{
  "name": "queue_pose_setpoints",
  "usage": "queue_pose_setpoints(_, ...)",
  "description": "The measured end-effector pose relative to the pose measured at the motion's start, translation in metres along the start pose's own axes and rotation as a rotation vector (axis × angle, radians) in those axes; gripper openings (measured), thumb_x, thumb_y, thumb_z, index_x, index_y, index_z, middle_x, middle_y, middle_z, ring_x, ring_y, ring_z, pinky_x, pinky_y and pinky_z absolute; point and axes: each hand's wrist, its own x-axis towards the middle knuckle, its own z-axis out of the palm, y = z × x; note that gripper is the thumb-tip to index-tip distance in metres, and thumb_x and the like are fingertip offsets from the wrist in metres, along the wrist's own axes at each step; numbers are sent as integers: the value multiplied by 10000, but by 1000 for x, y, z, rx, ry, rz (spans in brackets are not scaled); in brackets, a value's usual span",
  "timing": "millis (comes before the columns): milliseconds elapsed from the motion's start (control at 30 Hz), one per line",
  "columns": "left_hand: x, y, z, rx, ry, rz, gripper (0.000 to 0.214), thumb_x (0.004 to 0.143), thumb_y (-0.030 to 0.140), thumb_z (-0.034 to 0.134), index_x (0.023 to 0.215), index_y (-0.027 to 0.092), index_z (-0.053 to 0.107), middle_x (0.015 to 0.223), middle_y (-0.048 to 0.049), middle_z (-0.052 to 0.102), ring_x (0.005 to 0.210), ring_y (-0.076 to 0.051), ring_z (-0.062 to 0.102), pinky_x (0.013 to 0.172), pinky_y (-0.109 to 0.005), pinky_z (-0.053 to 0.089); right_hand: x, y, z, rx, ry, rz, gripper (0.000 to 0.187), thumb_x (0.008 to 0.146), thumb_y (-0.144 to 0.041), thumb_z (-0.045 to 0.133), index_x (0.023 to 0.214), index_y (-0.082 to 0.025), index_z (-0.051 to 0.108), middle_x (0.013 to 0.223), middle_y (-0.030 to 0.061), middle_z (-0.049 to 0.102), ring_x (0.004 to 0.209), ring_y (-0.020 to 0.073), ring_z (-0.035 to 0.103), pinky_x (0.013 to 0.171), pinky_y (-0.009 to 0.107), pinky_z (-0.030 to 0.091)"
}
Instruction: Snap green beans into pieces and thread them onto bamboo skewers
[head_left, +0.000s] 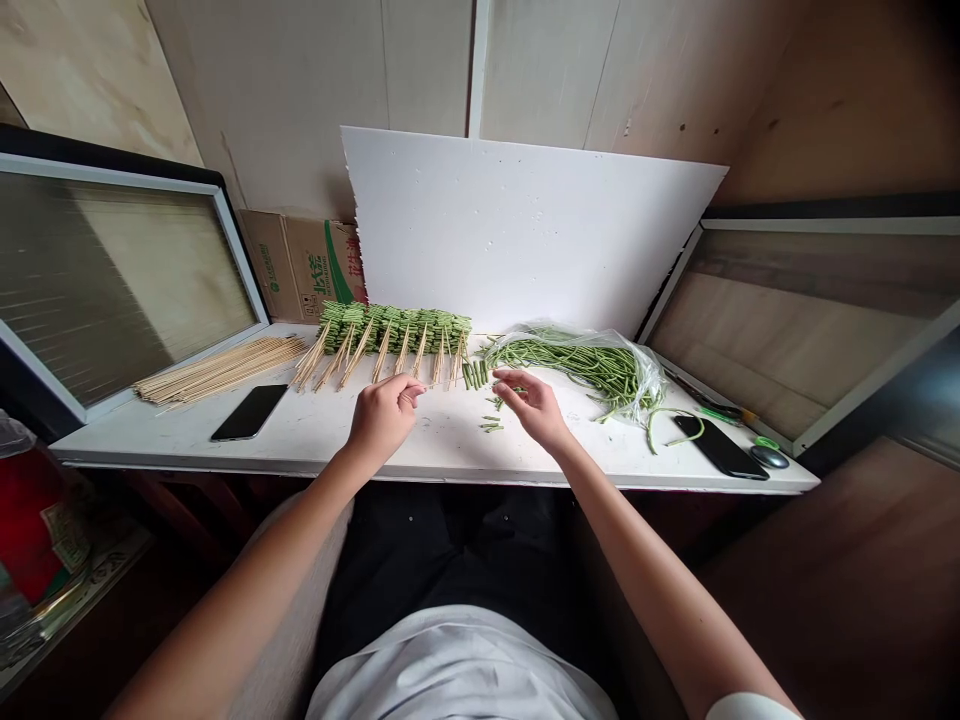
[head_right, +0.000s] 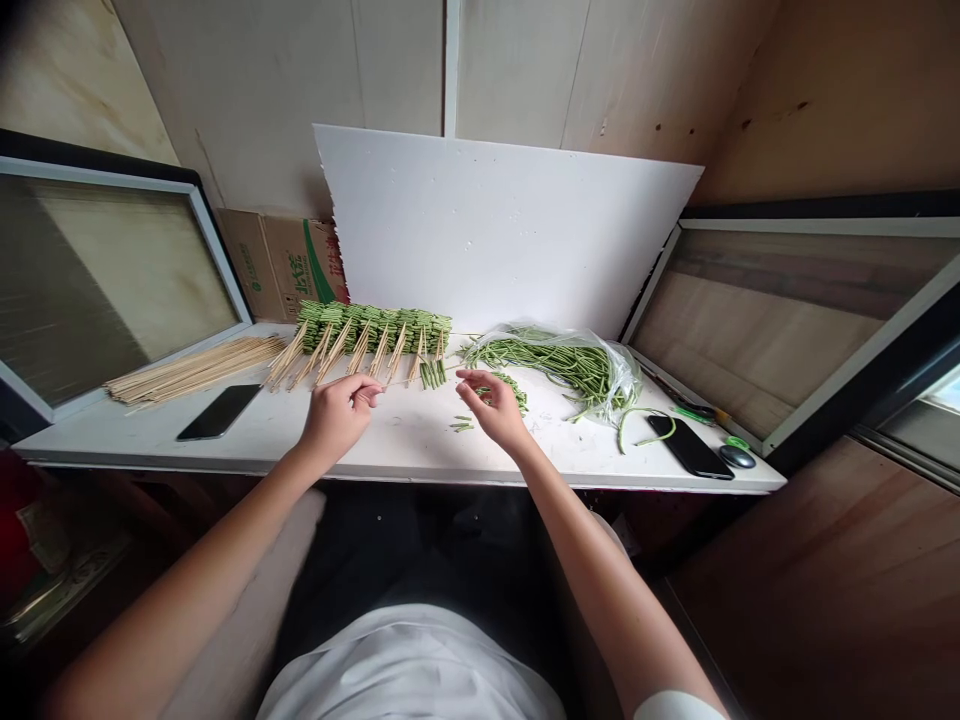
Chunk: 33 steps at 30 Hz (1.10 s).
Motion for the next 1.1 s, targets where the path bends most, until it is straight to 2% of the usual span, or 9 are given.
queue_pose_setpoints(100,0,-6,2,-2,-20,-41,222,937,141,557,878,199,763,715,-13,743,661,-190,679,678,-288,478,-1,30,-7,-465,-130,-97,285,1036,-411,617,1121,-236,825,1094,129,792,1051,327,662,958,496,511)
queue_pose_setpoints(200,1,-9,3,-1,-43,-71,218,930,147,564,885,198,772,716,-18,741,665,-195,672,681,-292,471,-7,55,-7,-744,-203,-98,275,1043,-291,583,1122,-208,833,1086,161,771,1076,363,605,940,508,505)
queue_pose_setpoints(333,1,-10,3,5,-66,-92,224,925,153,562,895,198,779,732,-27,748,677,-201,672,685,-297,467,-11,68,-6,-861,-253,-120,246,1020,-226,612,1093,-207,846,1072,159,752,1084,370,572,920,484,509)
queue_pose_setpoints(567,1,-10,4,-15,-104,-91,230,950,191,545,894,200,768,737,-28,743,698,-206,675,707,-305,473,-11,66,-3,-871,-209,-208,188,1006,-233,663,1026,-235,850,1012,144,741,1076,357,566,936,488,502)
queue_pose_setpoints(733,0,-8,4,2,-136,-95,232,965,229,549,880,205,763,746,-32,747,701,-212,670,694,-310,464,-13,64,1,-790,-208,-258,200,1019,-259,645,996,-220,840,1020,146,754,1078,359,578,926,499,519)
queue_pose_setpoints(833,1,-8,3,-1,-135,-88,232,967,224,547,893,207,766,749,-30,748,704,-212,674,690,-309,465,-9,63,-4,-641,-144,-220,199,1004,-344,678,962,-216,825,998,141,778,1059,361,620,908,513,533)
queue_pose_setpoints(967,1,-8,2,-4,-107,-63,225,963,206,551,899,210,766,735,-23,742,689,-205,672,691,-304,466,1,54,-11,-190,38,26,313,882,-530,807,979,-232,816,986,119,806,933,310,714,792,448,572)
queue_pose_setpoints(1100,1,-7,1,-23,-93,-48,229,976,221,551,894,209,764,736,-23,741,692,-201,677,708,-302,481,8,32,-13,302,175,225,453,734,-537,927,1049,-231,819,1043,94,814,981,264,739,751,350,569)
